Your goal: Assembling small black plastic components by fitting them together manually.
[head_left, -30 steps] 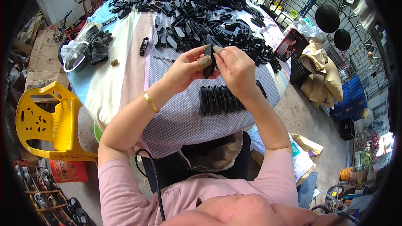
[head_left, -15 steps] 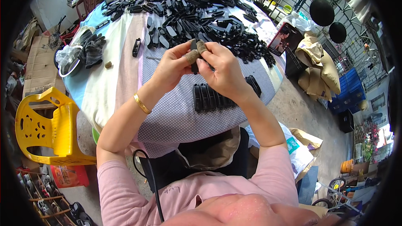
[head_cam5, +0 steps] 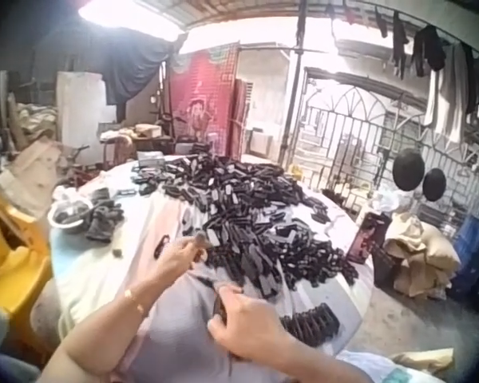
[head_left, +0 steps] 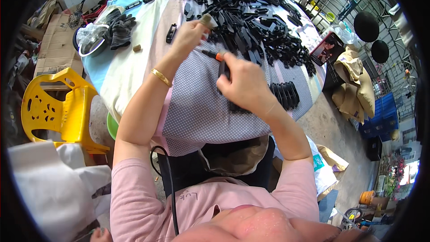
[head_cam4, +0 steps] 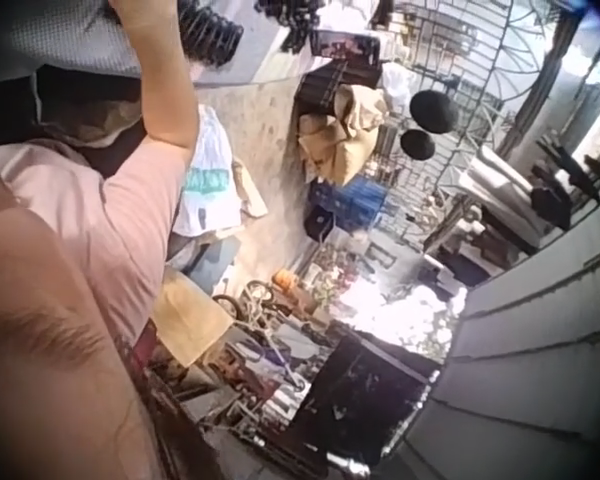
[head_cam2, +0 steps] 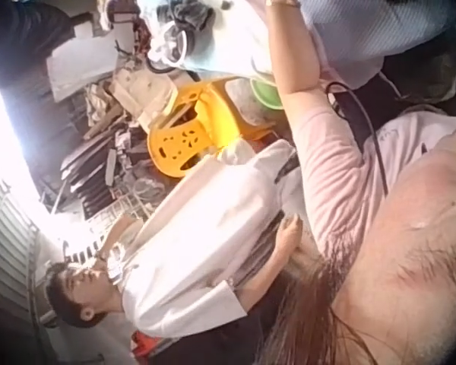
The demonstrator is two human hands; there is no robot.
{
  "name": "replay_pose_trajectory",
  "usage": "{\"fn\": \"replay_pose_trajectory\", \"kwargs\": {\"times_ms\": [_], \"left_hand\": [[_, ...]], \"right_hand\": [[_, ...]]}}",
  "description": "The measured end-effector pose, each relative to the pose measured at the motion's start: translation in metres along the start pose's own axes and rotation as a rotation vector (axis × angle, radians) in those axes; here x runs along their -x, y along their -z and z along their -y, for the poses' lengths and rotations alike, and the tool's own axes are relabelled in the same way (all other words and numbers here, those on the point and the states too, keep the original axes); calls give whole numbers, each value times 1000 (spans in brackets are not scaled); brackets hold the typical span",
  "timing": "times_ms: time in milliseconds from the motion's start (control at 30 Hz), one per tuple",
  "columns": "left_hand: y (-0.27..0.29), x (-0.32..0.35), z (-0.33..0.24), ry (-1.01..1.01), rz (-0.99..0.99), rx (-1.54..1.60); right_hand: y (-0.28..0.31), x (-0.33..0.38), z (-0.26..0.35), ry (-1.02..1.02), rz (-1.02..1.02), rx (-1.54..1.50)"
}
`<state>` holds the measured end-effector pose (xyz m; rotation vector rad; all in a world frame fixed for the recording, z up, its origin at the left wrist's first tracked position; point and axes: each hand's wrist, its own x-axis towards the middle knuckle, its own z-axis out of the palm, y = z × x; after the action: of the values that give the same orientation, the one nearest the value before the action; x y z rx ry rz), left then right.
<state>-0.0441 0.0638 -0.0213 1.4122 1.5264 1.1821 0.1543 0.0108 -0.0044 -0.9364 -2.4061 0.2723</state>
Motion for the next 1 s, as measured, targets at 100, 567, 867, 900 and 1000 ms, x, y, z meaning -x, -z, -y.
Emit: {"fn": "replay_pose_trajectory", "kwargs": {"times_ms": [100,567,867,900,1000], "left_hand": [[20,-10,37,-75,-376,-717],[27,-15,39,-167,-610,-759],[-6,36,-38,125,741,-117],[-10,37,-38,125,744,-120],[-20,42,-36,184,833,-267]], "right_hand": [[-9,10,9,12,151,85],[31,5,-42,-73,-21,-8],[38,2,-158,-308,98,266],[35,3,-162,-319,110,268],[27,3,-162,-289,100,312]]}}
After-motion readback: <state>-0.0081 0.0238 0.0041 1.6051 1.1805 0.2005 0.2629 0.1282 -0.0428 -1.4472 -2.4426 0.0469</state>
